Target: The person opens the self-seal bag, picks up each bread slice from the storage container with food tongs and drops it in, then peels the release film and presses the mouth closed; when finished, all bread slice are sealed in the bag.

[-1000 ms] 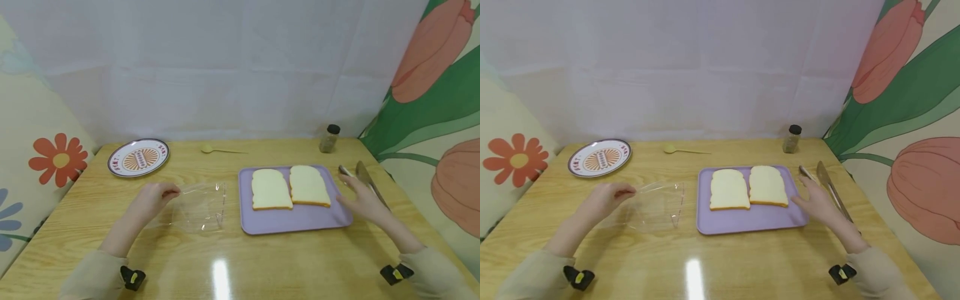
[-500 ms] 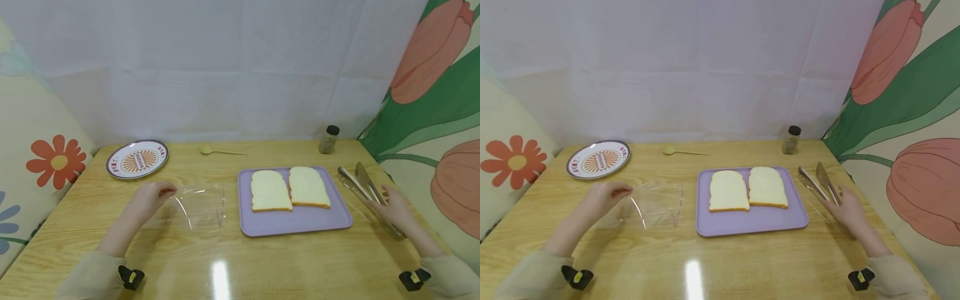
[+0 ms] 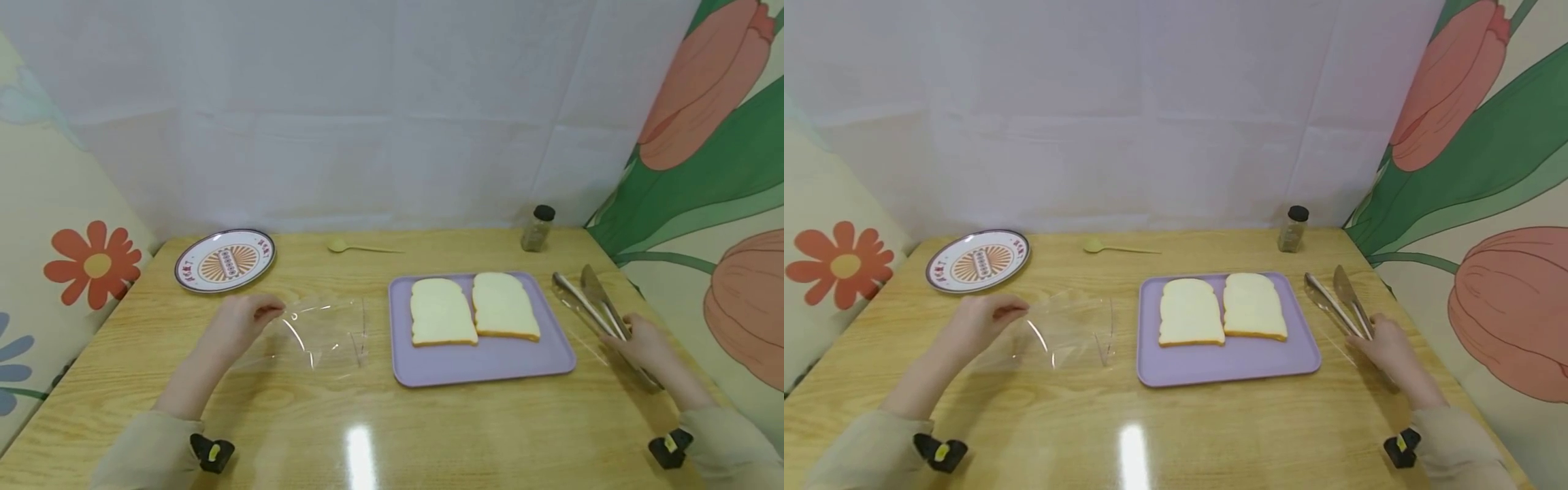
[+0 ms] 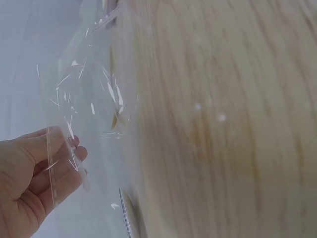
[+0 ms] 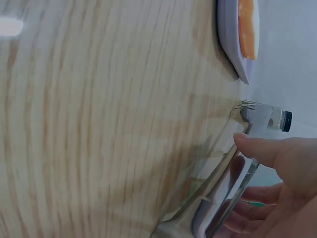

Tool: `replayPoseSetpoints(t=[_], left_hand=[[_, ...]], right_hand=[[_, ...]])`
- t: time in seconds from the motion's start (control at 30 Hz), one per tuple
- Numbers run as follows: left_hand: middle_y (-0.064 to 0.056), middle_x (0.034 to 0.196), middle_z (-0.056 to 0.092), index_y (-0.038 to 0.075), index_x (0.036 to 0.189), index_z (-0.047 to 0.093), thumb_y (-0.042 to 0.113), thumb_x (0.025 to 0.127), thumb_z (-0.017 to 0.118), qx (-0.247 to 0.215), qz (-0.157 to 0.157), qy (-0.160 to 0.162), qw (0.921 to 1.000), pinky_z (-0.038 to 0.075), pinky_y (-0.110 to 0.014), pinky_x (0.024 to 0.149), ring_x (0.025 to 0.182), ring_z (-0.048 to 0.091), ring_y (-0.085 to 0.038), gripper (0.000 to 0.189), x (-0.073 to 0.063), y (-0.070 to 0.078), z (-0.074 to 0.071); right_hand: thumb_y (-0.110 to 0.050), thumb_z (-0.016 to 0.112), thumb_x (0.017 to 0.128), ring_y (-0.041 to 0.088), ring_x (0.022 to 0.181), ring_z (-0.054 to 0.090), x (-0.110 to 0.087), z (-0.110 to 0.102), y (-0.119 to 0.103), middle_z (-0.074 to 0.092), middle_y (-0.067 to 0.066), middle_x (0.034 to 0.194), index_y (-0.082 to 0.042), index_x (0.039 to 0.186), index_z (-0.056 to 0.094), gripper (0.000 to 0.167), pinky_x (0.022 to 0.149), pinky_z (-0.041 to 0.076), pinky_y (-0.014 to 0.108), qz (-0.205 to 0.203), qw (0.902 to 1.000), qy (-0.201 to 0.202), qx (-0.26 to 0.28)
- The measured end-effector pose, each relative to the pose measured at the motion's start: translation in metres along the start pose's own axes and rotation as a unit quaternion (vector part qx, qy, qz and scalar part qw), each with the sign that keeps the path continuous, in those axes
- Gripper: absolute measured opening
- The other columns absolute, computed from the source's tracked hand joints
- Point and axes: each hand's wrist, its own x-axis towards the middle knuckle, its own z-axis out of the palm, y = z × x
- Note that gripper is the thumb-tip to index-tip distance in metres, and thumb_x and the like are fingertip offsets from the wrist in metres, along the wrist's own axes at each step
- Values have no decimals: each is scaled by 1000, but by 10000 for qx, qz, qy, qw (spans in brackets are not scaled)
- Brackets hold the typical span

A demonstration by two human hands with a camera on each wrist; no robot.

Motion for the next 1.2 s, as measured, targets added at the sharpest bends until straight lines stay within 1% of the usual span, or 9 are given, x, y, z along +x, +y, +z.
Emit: replayPoseSetpoints(t=[0.07,0.13,0.23,0.3,0.57,0.83,1.03,1.1,1.2], left_hand=[[-14,80,72,0,84,72,-2,79,70,21,13,39,10000,56,-44,67,74,68,-30,6,0,0,-1],[-14,80,72,0,84,72,-2,79,70,14,13,55,10000,56,-44,67,73,68,-30,6,0,0,-1],[-13,81,72,0,84,72,-1,79,71,3,-16,-16,10000,56,-44,68,74,68,-30,6,0,0,-1],[-13,81,72,1,85,72,0,79,71,-22,-49,-94,9999,56,-44,68,75,68,-30,6,-1,0,0],[-14,82,72,1,85,72,2,80,70,74,-56,-271,9996,56,-43,65,72,68,-28,5,-2,0,3],[-16,83,72,-1,86,72,1,81,69,36,-84,-304,9995,56,-43,65,72,68,-29,6,-3,0,4],[-17,84,72,-2,87,72,1,82,68,26,-198,-346,9992,55,-47,69,76,68,-33,7,-4,2,1],[-18,84,72,-2,88,72,2,82,68,50,-206,-356,9991,55,-48,69,77,68,-34,8,-3,3,1],[-18,85,72,-1,89,72,2,82,68,45,-227,-417,9989,56,-47,70,77,68,-33,8,-3,3,1]], right_hand=[[-22,63,88,55,90,54,2,1,1,51,47,102,30,113,38,63,73,49,56,-21,10000,75,-22],[-20,64,87,49,79,55,3,2,1,54,41,90,27,105,42,56,66,50,50,-23,9999,130,16],[-20,64,86,32,65,53,4,4,0,54,25,73,20,93,46,44,53,47,38,37,9997,76,220],[-20,61,88,24,61,49,4,5,-1,50,15,69,15,88,45,38,49,42,31,177,9991,-57,383],[-19,44,97,23,59,47,1,6,-5,44,14,69,19,97,37,39,47,41,30,308,9974,-143,643],[-26,36,100,16,50,44,-13,1,-11,44,8,65,16,101,38,42,42,42,29,443,9910,-186,1246],[-40,33,101,10,47,45,-31,-4,-22,46,2,63,11,104,43,52,40,45,28,646,9746,-459,2094],[-43,31,101,9,48,46,-36,-5,-26,48,0,68,12,108,42,56,41,46,28,692,9665,-560,2409],[-46,30,101,7,49,47,-43,-5,-31,50,-1,74,12,119,37,61,42,46,26,836,9485,-833,2939]])
